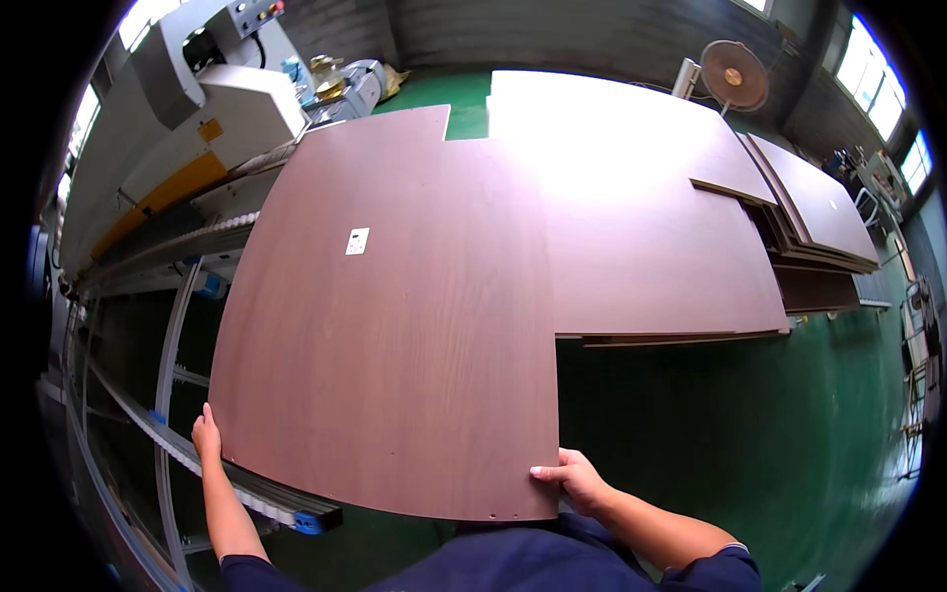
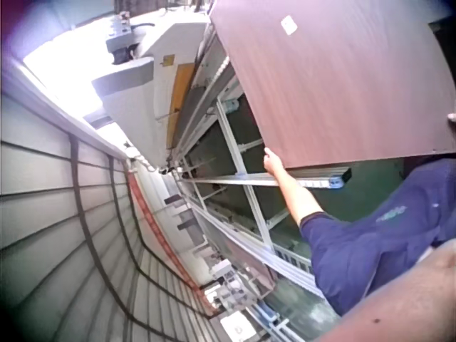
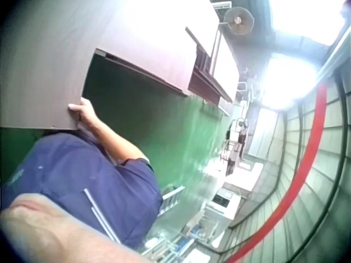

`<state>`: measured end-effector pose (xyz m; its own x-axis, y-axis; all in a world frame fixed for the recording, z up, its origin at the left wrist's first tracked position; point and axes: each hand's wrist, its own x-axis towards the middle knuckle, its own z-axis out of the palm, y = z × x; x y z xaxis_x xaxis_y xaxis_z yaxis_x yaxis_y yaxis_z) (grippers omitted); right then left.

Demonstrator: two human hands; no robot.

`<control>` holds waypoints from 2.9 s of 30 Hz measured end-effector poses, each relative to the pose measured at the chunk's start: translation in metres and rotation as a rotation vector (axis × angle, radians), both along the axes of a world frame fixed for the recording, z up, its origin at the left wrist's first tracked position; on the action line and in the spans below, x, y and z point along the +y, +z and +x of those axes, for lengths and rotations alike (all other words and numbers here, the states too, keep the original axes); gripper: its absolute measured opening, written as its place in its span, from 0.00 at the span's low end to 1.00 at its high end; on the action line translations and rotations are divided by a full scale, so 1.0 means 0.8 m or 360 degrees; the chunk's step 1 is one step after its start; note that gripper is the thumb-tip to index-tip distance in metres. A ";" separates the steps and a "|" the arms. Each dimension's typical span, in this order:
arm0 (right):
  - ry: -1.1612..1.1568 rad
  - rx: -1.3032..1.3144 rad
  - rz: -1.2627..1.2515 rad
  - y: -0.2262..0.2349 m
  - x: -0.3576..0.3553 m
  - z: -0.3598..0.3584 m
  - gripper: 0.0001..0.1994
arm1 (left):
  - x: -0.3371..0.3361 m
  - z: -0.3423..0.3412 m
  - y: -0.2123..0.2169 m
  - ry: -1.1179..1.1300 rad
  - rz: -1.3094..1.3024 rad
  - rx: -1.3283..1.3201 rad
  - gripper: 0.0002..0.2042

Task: The person feeds wooden boards into an edge banding machine, stacks the processed boards onto a cart, and pushes the cart across the workshop.

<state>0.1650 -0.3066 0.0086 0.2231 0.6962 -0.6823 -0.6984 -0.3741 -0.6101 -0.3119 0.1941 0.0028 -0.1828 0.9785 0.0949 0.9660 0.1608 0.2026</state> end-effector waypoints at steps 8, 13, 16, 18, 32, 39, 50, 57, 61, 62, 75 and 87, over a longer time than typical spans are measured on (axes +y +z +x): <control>-0.0153 0.0063 -0.0056 -0.020 -0.120 0.048 0.12 | -0.090 0.084 0.001 -0.0155 0.0100 0.0049 0.37; -0.0384 -0.0033 -0.0093 0.001 -0.207 0.068 0.13 | -0.160 0.165 0.012 -0.0309 0.0100 -0.0016 0.35; -0.0511 -0.0188 -0.0152 -0.011 -0.264 0.081 0.15 | -0.199 0.214 0.004 -0.0369 -0.0006 -0.0069 0.35; -0.0612 -0.0152 -0.0149 -0.015 -0.292 0.095 0.15 | -0.219 0.242 -0.014 -0.0394 -0.0085 -0.0078 0.34; -0.1110 -0.1779 -0.0957 -0.021 -0.398 0.239 0.13 | -0.346 0.465 -0.026 -0.1274 -0.0033 -0.0510 0.33; -0.0785 -0.3119 -0.1187 -0.043 -0.335 0.183 0.18 | -0.417 0.489 0.002 -0.2220 0.0145 -0.0042 0.44; -0.0960 -0.3334 -0.1167 -0.057 -0.299 0.300 0.14 | -0.447 0.554 -0.016 -0.2013 0.0361 0.0031 0.45; -0.1001 -0.3137 -0.1625 -0.060 -0.258 0.394 0.14 | -0.441 0.649 -0.033 -0.2024 0.0481 0.0038 0.41; -0.0853 -0.3156 -0.1243 -0.058 -0.183 0.373 0.19 | -0.436 0.682 -0.031 -0.1954 0.0478 0.0041 0.40; -0.0792 -0.3170 -0.1117 -0.061 -0.162 0.366 0.19 | -0.435 0.688 -0.028 -0.1933 0.0468 0.0018 0.40; -0.0359 -0.3319 -0.1199 -0.081 -0.100 0.394 0.20 | -0.420 0.719 -0.044 -0.1962 0.0470 -0.0231 0.39; 0.0013 -0.3087 -0.0934 -0.025 0.143 0.386 0.21 | -0.270 0.470 0.065 -0.2221 -0.0724 -0.0696 0.20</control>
